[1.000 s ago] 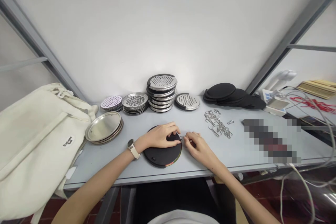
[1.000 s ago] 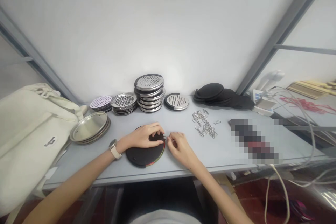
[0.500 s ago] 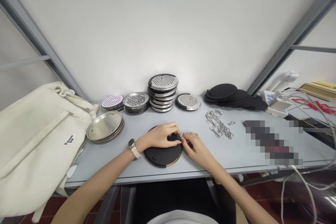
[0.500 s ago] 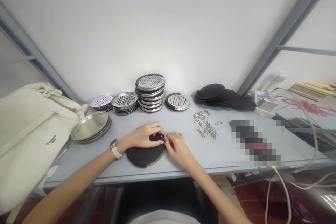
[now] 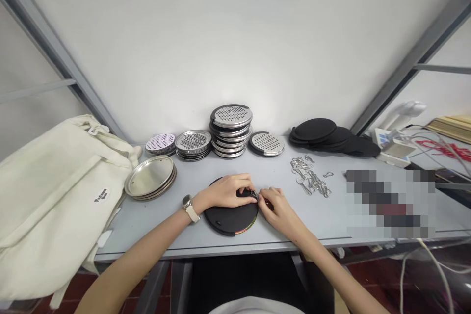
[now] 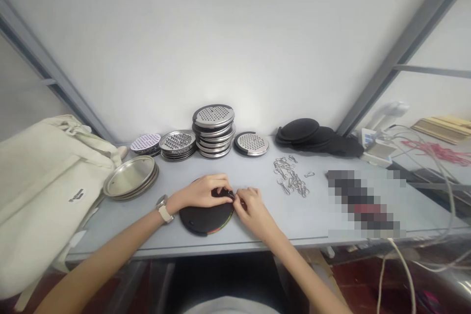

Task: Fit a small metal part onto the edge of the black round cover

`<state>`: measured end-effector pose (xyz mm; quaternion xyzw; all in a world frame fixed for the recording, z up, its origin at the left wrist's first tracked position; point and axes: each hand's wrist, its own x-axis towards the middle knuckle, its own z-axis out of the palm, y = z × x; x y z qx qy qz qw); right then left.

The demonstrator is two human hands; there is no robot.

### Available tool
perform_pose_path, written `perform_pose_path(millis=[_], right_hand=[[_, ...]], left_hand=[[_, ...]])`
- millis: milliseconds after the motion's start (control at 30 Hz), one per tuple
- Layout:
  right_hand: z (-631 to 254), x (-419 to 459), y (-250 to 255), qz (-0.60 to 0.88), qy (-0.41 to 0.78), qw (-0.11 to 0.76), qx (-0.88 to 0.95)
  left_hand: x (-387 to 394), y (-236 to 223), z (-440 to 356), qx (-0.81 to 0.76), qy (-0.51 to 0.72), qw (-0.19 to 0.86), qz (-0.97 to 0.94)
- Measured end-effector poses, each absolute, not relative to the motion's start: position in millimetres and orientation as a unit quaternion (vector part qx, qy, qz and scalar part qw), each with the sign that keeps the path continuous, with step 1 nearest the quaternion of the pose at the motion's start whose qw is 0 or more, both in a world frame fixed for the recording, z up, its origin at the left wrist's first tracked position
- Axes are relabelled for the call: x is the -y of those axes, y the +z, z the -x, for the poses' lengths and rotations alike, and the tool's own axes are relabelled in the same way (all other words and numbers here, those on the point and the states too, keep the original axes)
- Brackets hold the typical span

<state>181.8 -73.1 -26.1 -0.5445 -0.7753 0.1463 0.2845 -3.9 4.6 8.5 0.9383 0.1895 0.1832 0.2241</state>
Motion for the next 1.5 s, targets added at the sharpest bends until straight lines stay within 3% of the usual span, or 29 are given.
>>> perform_pose_path(millis=[433,1500], right_hand=[[-183.8,77.3,-28.8,0.542,0.090,0.247,0.798],[-187.3,72.9,-26.6,0.533,0.138,0.257,0.794]], left_hand=[[-3.9,11.6,4.2,-0.191,0.176,0.230,-0.938],[-7.1,11.6,0.1,-0.180,0.195,0.215,-0.940]])
